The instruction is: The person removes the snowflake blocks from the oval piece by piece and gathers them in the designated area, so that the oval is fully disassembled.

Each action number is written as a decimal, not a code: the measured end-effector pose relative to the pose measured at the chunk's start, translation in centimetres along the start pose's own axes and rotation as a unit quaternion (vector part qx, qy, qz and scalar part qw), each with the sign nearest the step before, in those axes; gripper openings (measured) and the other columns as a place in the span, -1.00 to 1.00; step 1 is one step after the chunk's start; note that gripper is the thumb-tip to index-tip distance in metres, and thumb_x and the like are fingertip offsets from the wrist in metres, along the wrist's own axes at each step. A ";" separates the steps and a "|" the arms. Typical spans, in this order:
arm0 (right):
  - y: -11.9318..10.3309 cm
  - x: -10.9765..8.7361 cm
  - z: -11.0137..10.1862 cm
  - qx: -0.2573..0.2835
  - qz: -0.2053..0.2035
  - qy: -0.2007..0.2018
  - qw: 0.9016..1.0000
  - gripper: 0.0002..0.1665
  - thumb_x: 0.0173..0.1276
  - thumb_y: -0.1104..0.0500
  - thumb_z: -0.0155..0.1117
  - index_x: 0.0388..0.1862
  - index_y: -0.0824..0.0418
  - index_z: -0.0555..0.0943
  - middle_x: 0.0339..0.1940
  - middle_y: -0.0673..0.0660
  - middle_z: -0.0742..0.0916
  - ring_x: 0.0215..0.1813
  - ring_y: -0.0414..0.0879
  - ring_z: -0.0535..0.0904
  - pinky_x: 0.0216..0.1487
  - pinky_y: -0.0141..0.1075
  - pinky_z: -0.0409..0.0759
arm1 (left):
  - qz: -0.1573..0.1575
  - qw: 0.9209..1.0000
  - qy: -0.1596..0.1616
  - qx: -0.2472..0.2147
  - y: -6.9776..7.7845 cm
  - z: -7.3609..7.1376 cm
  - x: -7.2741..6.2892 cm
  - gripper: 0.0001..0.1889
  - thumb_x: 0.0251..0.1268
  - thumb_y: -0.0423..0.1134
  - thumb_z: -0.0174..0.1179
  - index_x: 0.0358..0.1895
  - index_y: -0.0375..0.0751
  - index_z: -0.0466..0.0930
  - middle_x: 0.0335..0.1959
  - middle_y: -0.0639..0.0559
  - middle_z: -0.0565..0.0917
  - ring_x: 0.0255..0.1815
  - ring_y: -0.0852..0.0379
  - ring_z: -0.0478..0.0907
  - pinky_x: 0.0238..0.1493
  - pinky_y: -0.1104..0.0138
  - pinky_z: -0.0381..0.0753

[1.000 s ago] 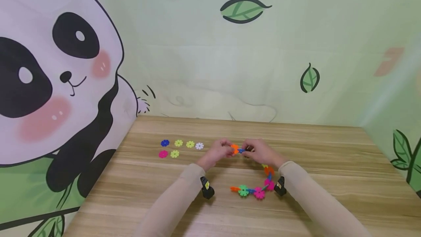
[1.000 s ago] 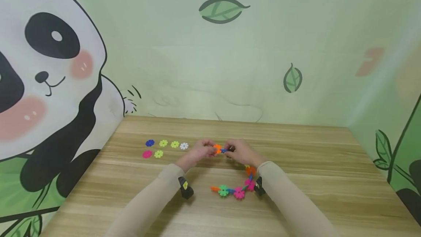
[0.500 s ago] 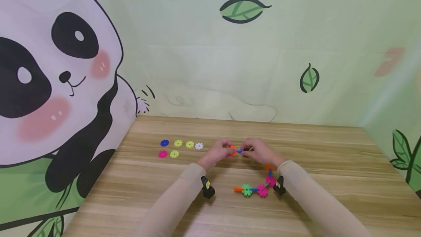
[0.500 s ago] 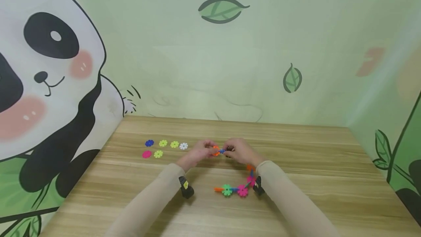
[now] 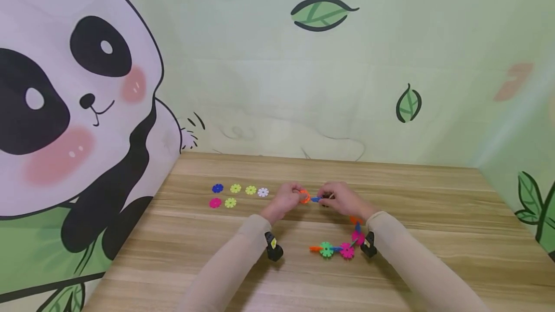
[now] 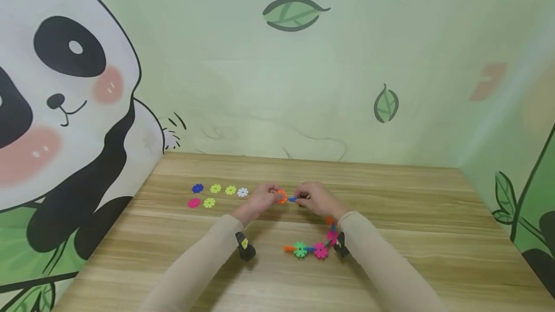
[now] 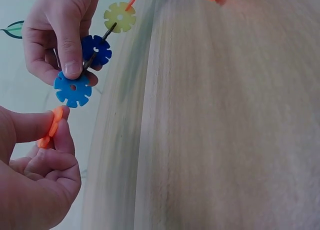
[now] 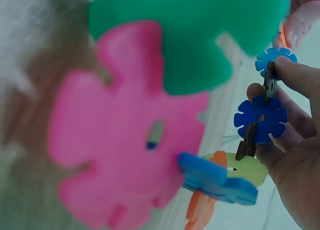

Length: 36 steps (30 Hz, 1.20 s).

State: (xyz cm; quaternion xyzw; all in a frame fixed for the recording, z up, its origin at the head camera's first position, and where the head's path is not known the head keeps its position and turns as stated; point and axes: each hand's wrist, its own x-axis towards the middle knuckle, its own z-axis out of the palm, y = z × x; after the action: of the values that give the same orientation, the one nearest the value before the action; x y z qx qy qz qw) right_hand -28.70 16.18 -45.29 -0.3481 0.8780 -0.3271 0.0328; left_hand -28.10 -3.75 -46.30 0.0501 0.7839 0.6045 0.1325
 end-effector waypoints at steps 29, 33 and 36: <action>0.1 -0.5 -0.4 -0.009 -0.004 0.011 1.000 -0.95 0.28 0.27 0.29 -0.30 0.25 0.65 -0.35 -0.02 0.66 -0.27 -0.16 0.58 -0.21 -0.29 0.60 | 0.040 0.997 0.007 0.068 -1.4 -4.4 -1.8 -0.70 0.21 -0.40 0.22 0.01 -0.35 0.51 -0.34 -0.08 0.63 -0.24 -0.08 0.61 -0.19 0.17 0.57; 0.1 -0.4 -0.3 -0.012 0.002 0.011 1.000 -0.94 0.29 0.27 0.29 -0.29 0.25 0.65 -0.34 -0.04 0.66 -0.26 -0.18 0.58 -0.20 -0.29 0.60 | 0.051 0.995 -0.002 0.091 -1.7 -5.3 -2.2 -0.66 0.20 -0.41 0.22 0.06 -0.36 0.50 -0.30 -0.08 0.62 -0.27 0.00 0.57 -0.23 0.25 0.54; 0.3 -0.3 -0.2 -0.013 0.005 0.010 1.000 -0.94 0.29 0.26 0.29 -0.29 0.24 0.65 -0.34 -0.05 0.65 -0.26 -0.20 0.57 -0.19 -0.31 0.60 | 0.053 0.993 -0.001 0.108 -2.0 -6.0 -2.5 -0.64 0.16 -0.41 0.25 0.06 -0.34 0.52 -0.28 -0.06 0.61 -0.27 0.07 0.53 -0.25 0.30 0.51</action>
State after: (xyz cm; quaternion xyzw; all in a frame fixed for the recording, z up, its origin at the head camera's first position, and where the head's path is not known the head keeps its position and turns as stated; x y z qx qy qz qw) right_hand -28.67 16.67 -45.33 -0.3404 0.8843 -0.3187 0.0215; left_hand -27.16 -10.51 -46.49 0.1062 0.8406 0.5227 0.0947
